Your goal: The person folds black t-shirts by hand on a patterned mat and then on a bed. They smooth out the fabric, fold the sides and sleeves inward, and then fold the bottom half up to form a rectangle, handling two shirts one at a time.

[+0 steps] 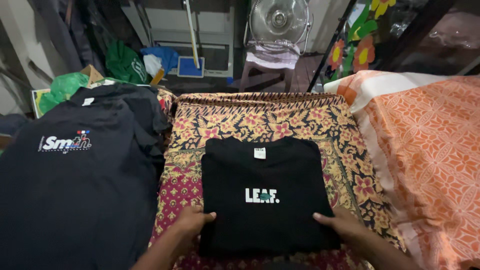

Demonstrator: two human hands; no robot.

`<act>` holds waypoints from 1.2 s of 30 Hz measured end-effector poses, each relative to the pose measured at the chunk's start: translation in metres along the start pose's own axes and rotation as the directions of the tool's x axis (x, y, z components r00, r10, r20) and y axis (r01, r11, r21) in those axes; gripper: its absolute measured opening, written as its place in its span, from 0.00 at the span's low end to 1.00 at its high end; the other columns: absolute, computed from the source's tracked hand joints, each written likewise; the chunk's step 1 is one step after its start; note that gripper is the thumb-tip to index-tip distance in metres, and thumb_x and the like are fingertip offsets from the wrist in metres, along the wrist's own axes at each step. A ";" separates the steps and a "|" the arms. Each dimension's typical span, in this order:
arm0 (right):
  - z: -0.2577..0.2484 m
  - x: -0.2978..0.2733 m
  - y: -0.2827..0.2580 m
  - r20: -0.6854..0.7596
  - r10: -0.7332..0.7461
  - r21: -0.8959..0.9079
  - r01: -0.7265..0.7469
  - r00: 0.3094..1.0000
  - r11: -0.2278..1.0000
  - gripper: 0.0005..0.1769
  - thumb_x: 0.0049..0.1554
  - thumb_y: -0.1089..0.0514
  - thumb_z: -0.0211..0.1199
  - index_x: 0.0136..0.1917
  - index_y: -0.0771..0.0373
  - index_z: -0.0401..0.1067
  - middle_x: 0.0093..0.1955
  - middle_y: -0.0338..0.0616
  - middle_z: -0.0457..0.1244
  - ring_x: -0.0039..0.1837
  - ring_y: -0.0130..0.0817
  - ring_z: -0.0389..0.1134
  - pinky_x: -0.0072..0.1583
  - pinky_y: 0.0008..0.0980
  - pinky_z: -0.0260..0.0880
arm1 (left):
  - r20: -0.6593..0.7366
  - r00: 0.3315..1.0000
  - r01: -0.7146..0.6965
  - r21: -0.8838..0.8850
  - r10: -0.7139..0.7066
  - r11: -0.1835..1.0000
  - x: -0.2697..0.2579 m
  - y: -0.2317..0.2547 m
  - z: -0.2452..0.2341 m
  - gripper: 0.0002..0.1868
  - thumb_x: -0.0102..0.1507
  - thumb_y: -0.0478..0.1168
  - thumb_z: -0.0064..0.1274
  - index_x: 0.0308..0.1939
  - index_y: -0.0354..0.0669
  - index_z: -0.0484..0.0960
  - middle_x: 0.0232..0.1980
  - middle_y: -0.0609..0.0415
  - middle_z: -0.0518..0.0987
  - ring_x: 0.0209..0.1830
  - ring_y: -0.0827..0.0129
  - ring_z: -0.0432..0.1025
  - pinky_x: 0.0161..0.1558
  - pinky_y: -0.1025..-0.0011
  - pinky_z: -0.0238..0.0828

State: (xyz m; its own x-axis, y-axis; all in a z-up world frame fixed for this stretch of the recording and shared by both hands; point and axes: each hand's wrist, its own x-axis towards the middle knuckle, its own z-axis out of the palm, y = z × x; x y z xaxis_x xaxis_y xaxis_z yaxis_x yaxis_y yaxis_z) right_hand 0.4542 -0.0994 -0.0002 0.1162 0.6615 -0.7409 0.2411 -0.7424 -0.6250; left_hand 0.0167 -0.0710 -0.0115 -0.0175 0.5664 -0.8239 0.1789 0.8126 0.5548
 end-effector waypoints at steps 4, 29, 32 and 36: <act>-0.002 -0.032 -0.004 -0.016 -0.033 0.179 0.036 0.999 0.983 0.31 0.54 0.45 0.68 0.61 0.70 0.74 0.49 0.51 0.74 0.46 0.40 0.74 0.51 0.40 0.77 | 0.140 0.990 0.045 -0.152 -0.024 0.987 -0.029 -0.013 -0.012 0.28 0.64 0.45 0.56 0.64 0.33 0.73 0.52 0.36 0.81 0.46 0.48 0.75 0.40 0.50 0.72; -0.004 0.057 -0.117 -0.075 -0.102 0.368 0.122 0.992 0.922 0.28 0.54 0.56 0.66 0.67 0.62 0.69 0.60 0.50 0.69 0.60 0.47 0.71 0.60 0.56 0.74 | -0.018 0.831 -0.551 -0.168 0.556 0.818 0.117 0.138 -0.039 0.20 0.61 0.37 0.59 0.57 0.41 0.79 0.44 0.49 0.81 0.32 0.66 0.73 0.29 0.67 0.72; -0.007 0.068 -0.109 -0.174 -0.223 0.326 0.270 0.959 0.906 0.25 0.56 0.55 0.66 0.66 0.63 0.71 0.53 0.45 0.71 0.50 0.35 0.74 0.47 0.34 0.77 | -0.134 0.789 -0.614 -0.220 0.600 0.758 0.126 0.134 -0.042 0.20 0.60 0.36 0.59 0.56 0.42 0.77 0.44 0.51 0.80 0.33 0.70 0.75 0.31 0.70 0.75; -0.014 0.063 -0.076 -0.179 -0.135 0.091 0.153 0.974 0.984 0.22 0.56 0.58 0.73 0.59 0.64 0.67 0.35 0.42 0.57 0.31 0.29 0.53 0.30 0.30 0.50 | -0.203 0.905 -0.385 -0.016 0.374 0.923 0.086 0.109 -0.040 0.24 0.60 0.42 0.68 0.55 0.39 0.76 0.36 0.47 0.71 0.26 0.64 0.62 0.24 0.65 0.58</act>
State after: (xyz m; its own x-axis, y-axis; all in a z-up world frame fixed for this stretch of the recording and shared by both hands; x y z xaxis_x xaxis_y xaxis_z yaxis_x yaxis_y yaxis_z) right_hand 0.4566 0.0000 0.0044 0.2533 0.7639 -0.5935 0.1670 -0.6388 -0.7510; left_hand -0.0049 0.0724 -0.0173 -0.1490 0.8445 -0.5144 0.1560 0.5338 0.8311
